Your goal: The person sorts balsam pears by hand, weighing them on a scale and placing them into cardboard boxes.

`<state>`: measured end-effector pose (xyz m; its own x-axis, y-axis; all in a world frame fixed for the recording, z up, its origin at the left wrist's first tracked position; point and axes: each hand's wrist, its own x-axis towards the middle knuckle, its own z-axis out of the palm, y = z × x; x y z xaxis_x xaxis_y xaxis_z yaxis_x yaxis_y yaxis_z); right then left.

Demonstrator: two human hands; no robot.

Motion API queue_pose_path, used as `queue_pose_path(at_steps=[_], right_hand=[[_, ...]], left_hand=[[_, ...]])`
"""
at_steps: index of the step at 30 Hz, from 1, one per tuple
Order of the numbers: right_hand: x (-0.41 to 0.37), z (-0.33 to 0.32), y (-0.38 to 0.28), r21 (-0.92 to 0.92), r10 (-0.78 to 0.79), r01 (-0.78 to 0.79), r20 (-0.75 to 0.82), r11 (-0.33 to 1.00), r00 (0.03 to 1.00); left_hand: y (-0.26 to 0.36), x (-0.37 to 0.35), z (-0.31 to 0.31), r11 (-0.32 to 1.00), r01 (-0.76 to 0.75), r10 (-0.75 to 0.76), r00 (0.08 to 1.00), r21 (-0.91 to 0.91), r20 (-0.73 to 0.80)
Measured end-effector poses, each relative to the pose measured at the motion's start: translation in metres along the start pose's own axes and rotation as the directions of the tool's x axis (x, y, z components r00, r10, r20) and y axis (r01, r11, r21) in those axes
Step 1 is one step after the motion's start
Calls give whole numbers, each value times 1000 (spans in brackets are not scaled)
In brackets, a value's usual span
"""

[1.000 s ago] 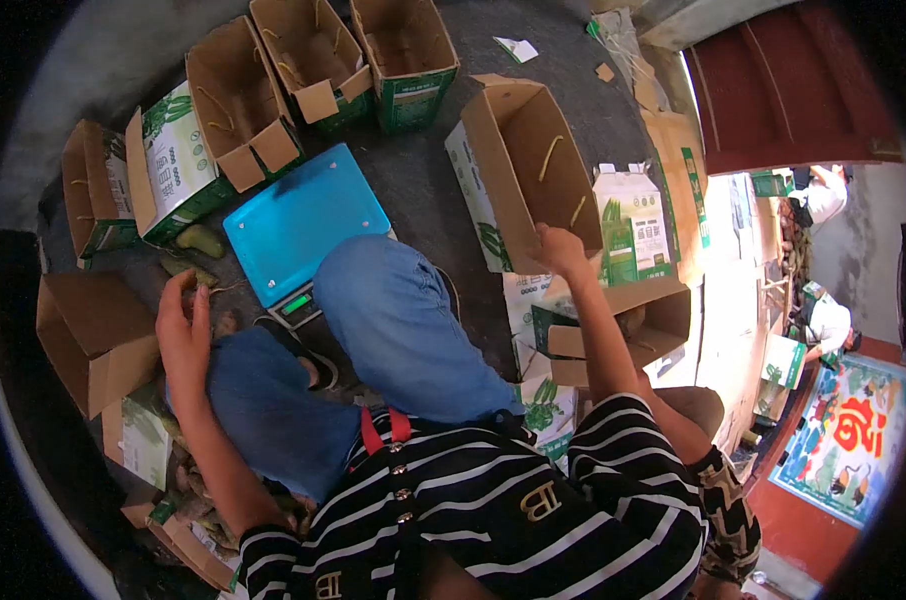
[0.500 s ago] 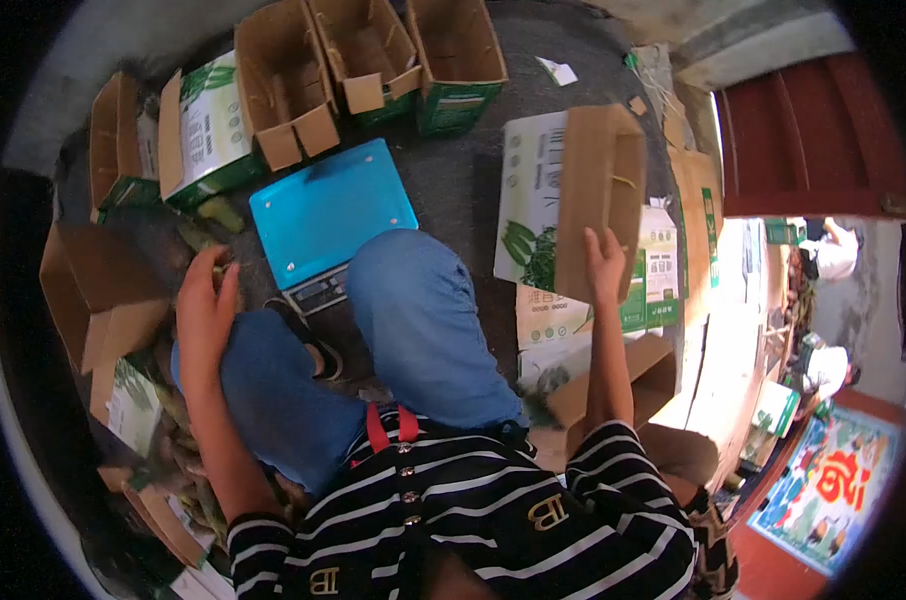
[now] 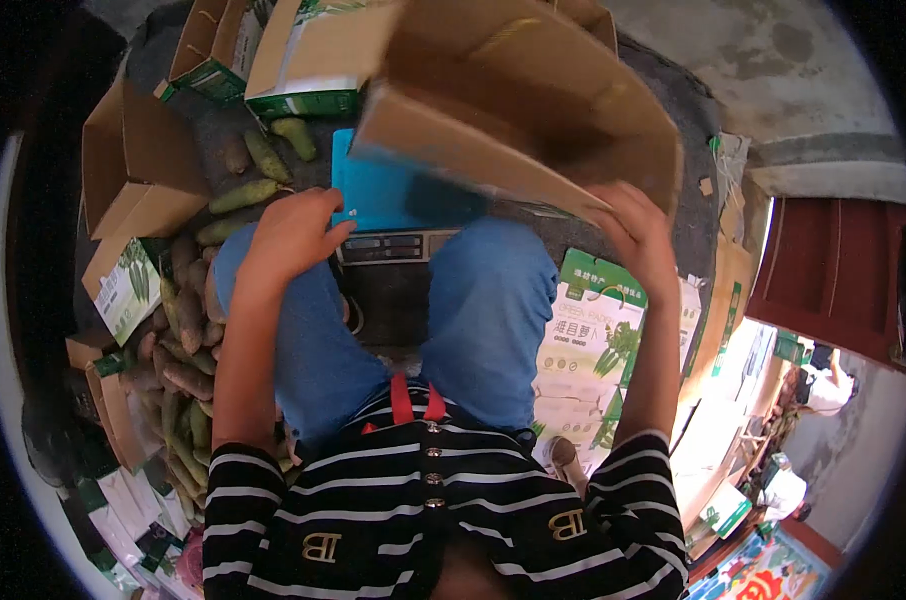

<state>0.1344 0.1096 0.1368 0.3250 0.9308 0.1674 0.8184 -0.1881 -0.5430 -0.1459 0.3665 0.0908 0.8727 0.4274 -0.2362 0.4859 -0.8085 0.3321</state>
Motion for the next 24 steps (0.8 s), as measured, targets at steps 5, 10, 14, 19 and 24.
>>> queue_pose_path(at_steps=[5,10,14,19,24], right_hand=[[65,81,4,-62,-218,231,170,971,961],[79,132,14,-40,-247,274,323,961,913],[79,125,9,200,-224,159,361,967,905],[63,103,1,397,133,-188,163,898,978],[11,104,15,829,431,-375,184,415,883]], left_hand=[[-6,-2,-2,1000,-19,20,998,-13,61],[-13,-7,2,999,-27,27,1000,-31,5],[-11,-10,1,997,-8,1,996,-72,-94],[-19,-9,8,998,-4,-2,995,-59,-96],[-17,-10,6,994,6,-23,988,-113,-154]])
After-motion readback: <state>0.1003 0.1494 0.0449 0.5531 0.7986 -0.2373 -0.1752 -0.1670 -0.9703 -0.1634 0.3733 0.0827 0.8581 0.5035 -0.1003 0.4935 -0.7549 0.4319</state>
